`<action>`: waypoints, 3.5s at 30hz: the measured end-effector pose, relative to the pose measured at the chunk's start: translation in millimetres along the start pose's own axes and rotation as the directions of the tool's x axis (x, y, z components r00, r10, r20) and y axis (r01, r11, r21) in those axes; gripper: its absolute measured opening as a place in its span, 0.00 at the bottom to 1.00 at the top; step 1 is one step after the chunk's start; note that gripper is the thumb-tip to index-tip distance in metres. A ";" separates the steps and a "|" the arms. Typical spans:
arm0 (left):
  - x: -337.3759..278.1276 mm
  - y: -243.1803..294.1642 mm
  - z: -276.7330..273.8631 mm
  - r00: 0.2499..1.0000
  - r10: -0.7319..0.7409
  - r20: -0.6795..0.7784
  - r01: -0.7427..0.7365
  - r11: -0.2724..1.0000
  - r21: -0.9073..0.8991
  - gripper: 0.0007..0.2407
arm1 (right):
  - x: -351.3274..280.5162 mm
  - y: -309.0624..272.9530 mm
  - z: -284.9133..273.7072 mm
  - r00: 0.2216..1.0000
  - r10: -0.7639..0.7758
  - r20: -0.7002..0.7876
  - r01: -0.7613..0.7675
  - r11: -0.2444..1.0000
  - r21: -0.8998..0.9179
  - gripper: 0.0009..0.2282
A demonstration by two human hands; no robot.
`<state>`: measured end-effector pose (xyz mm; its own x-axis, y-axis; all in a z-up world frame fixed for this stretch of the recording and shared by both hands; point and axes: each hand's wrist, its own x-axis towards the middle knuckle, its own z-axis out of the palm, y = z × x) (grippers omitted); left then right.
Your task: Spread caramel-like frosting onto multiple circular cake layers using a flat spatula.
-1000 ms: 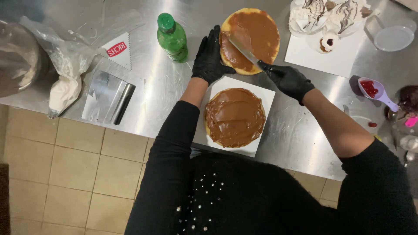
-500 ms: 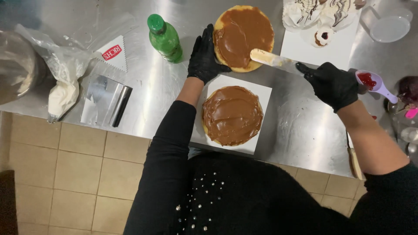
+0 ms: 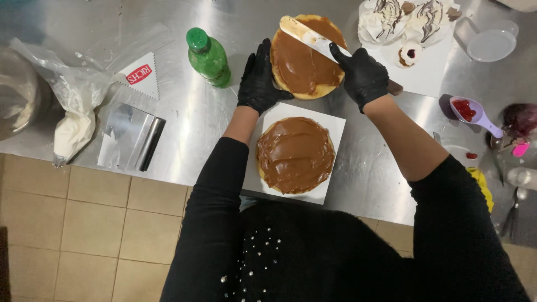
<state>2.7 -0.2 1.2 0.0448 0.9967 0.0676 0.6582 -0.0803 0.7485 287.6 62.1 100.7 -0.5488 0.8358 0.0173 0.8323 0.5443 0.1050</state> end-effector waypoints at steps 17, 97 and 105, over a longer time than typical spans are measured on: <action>0.4 12.3 -11.2 0.996 0.007 0.087 -0.017 0.993 0.118 0.63 | -156.0 24.5 -28.6 0.935 0.328 0.135 -0.355 0.871 0.341 0.24; -23.2 5.9 -0.8 0.977 -0.183 0.112 0.214 0.795 -0.568 0.38 | -43.2 34.8 -23.6 0.870 0.173 0.461 -0.479 0.083 0.874 0.14; -41.7 165.1 -33.6 0.910 0.409 -0.073 -0.347 0.844 0.409 0.40 | -107.1 -33.6 -119.9 0.784 0.049 0.618 -0.614 -0.080 0.785 0.17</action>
<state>84.3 -55.4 144.2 0.2551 0.8731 0.4155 0.8475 -0.4088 0.3386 309.1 -54.3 214.5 -0.3411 0.7268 -0.5962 0.3323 -0.5001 -0.7997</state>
